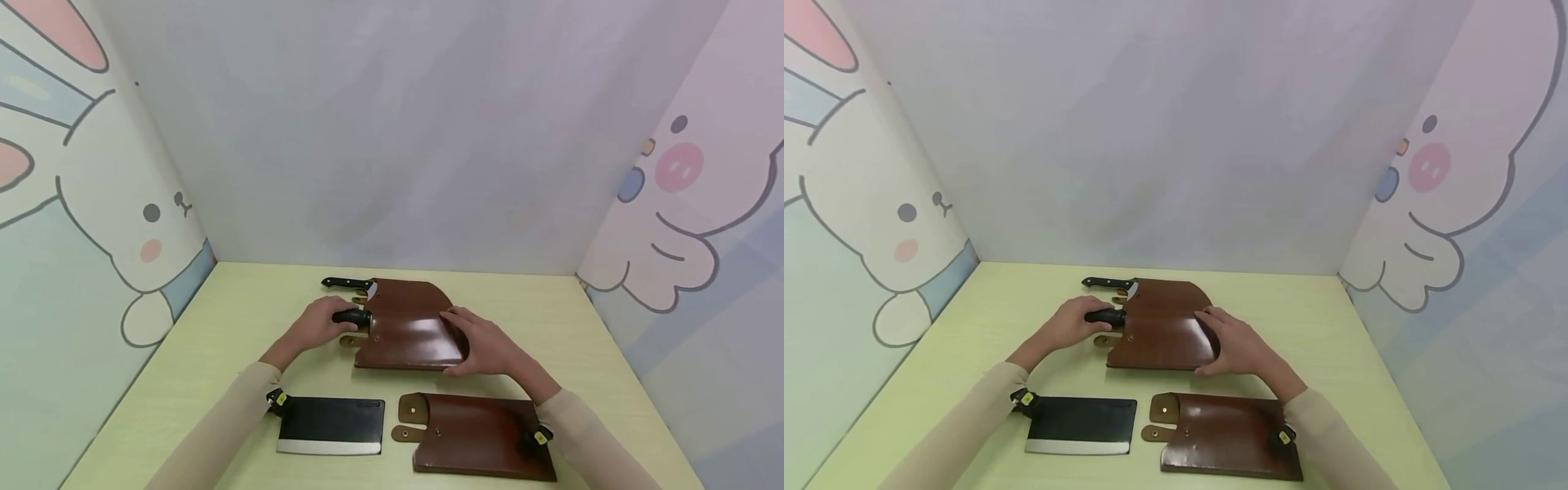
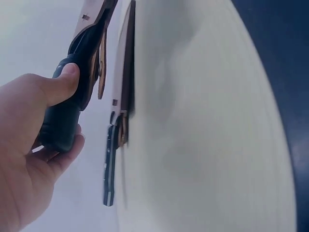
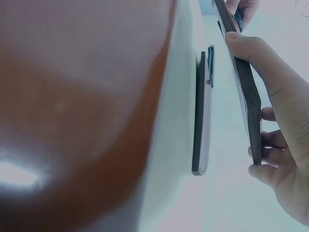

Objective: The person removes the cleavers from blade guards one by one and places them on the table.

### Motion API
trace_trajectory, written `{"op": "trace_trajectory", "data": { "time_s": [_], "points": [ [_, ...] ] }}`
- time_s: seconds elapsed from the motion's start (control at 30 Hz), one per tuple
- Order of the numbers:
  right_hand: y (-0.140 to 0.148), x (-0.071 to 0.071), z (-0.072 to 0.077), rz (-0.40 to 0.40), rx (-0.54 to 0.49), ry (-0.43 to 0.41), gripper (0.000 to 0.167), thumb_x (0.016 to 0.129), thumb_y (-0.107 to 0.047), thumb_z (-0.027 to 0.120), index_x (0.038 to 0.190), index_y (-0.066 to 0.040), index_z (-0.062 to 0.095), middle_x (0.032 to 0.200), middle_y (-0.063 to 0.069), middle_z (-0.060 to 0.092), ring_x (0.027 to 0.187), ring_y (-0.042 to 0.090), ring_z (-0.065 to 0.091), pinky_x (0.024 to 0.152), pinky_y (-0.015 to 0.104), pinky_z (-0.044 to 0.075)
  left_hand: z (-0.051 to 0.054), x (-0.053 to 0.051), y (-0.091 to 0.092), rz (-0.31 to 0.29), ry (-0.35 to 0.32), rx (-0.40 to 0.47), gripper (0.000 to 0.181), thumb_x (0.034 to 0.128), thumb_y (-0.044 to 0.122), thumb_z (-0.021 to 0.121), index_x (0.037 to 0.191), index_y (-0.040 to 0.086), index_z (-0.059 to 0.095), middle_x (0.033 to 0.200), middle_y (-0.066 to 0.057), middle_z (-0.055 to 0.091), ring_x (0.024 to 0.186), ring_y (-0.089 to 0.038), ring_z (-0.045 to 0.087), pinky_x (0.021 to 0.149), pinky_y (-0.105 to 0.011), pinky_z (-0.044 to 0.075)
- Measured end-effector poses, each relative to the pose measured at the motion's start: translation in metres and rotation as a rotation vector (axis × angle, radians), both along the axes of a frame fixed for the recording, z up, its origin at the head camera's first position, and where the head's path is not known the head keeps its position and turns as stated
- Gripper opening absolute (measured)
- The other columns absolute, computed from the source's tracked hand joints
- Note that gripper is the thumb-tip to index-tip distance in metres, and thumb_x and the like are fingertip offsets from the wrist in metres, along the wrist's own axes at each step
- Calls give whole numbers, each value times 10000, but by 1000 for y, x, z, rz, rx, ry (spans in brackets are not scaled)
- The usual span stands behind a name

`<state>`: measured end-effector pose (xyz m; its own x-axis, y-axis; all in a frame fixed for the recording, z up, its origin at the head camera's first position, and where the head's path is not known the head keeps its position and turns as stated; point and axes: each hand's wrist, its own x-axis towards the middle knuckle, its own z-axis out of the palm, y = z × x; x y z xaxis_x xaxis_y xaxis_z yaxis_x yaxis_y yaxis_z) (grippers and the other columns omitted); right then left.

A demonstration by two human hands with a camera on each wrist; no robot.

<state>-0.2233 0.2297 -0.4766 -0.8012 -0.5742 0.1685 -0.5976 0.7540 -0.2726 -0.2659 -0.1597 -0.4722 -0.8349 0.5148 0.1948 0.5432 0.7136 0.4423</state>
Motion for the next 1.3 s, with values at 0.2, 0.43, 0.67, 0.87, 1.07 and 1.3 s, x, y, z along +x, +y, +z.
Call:
{"op": "trace_trajectory", "data": {
  "time_s": [0.2, 0.43, 0.67, 0.87, 1.07, 1.3],
  "points": [
    [-1, 2, 7, -4, -31, 44, 1111, 662, -646, 878, 1544, -122, 454, 1549, 190, 442, 1364, 403, 504, 977, 558, 507, 10, 3, 0, 4, 66, 3, 414, 915, 301, 790, 1265, 93, 721, 1163, -109, 698, 1021, -267, 650, 828, -450, 524],
    [-1, 3, 16, 30, -82, 99, 1113, 653, -636, 894, 1528, -95, 468, 1520, 162, 465, 1351, 364, 517, 973, 527, 518, 21, 7, -1, 7, 140, 12, 434, 906, 286, 798, 1273, 72, 710, 1198, -128, 700, 1069, -317, 650, 855, -488, 527],
    [-2, 3, 21, 50, -109, 110, 1113, 668, -643, 884, 1537, -97, 454, 1522, 172, 458, 1356, 370, 511, 979, 528, 516, 29, 12, -3, 13, 149, 34, 415, 904, 254, 801, 1268, 74, 716, 1202, -131, 699, 1067, -320, 649, 857, -494, 523],
    [-2, 2, 22, 60, -117, 118, 1109, 659, -610, 904, 1534, -97, 457, 1513, 143, 462, 1349, 340, 518, 979, 508, 521, 31, 14, -5, 15, 148, 56, 424, 897, 236, 807, 1280, 77, 714, 1192, -131, 699, 1047, -306, 654, 848, -484, 529],
    [-1, 3, 22, 59, -122, 99, 1101, 668, -593, 907, 1543, -109, 446, 1527, 136, 447, 1364, 336, 503, 985, 512, 516, 31, 16, -4, 14, 159, 60, 418, 888, 238, 816, 1260, 72, 721, 1200, -128, 712, 1069, -323, 665, 865, -500, 532],
    [3, 4, 19, 61, -120, 87, 1092, 684, -620, 885, 1543, -104, 449, 1530, 141, 444, 1367, 335, 501, 989, 509, 510, 27, 16, -5, 5, 168, 53, 399, 878, 235, 827, 1226, 66, 733, 1181, -106, 731, 1056, -308, 672, 850, -492, 536]
  ]
}}
